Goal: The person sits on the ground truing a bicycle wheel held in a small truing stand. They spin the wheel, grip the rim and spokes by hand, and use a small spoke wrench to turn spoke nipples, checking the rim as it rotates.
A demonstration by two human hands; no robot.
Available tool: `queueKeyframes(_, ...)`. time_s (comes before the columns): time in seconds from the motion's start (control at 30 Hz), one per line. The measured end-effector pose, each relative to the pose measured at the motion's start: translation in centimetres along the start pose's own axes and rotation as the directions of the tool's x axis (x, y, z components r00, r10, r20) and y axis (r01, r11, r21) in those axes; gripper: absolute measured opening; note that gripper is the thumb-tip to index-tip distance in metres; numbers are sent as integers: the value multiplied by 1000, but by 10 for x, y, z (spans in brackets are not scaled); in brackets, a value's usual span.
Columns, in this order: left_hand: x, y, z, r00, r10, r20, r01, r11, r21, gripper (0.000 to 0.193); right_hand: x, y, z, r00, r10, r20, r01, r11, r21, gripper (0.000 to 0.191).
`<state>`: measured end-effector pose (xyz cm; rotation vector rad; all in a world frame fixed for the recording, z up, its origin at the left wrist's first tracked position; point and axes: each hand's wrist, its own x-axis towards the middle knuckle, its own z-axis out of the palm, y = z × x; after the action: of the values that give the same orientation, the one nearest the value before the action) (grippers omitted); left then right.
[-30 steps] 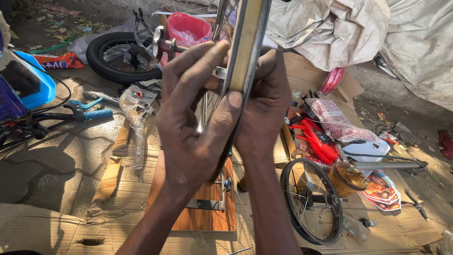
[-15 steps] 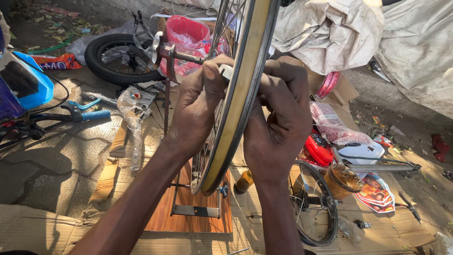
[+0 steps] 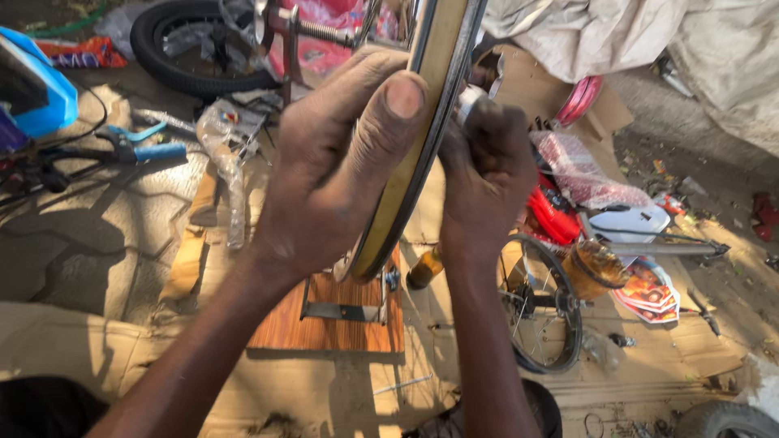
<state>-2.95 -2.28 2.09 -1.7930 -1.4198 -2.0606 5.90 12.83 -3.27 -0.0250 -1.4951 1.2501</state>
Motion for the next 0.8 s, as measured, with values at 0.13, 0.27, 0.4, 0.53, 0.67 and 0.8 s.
queueKeyframes(0.13, -47, -19, -2, 999, -26, 33, 25, 1000, 15, 46, -61, -2, -43, 968, 151, -203, -202, 944, -262, 14)
queueKeyframes(0.27, -96, -65, -15, 884, -464, 56, 463, 886, 28, 73, -142, 1, -79, 882, 364, -298, -460, 801, -383, 18)
queueKeyframes(0.4, -133, -104, -32, 786, -602, -140, 609, 793, 15, 73, -209, 13, -111, 698, 666, -262, -665, 468, -582, 22)
queueKeyframes(0.53, -163, -121, -44, 737, -639, -222, 665, 744, 66, 56, -256, 25, -130, 622, 771, -136, -596, 353, -721, 31)
queueKeyframes(0.67, -187, -134, -45, 659, -682, -316, 710, 703, -38, 38, -275, 34, -122, 780, 479, 404, 143, 493, -859, 56)
queueKeyframes(0.8, -202, -149, -48, 514, -779, -358, 792, 592, -149, 27, -280, 29, -95, 387, 897, 213, -576, 416, -704, 33)
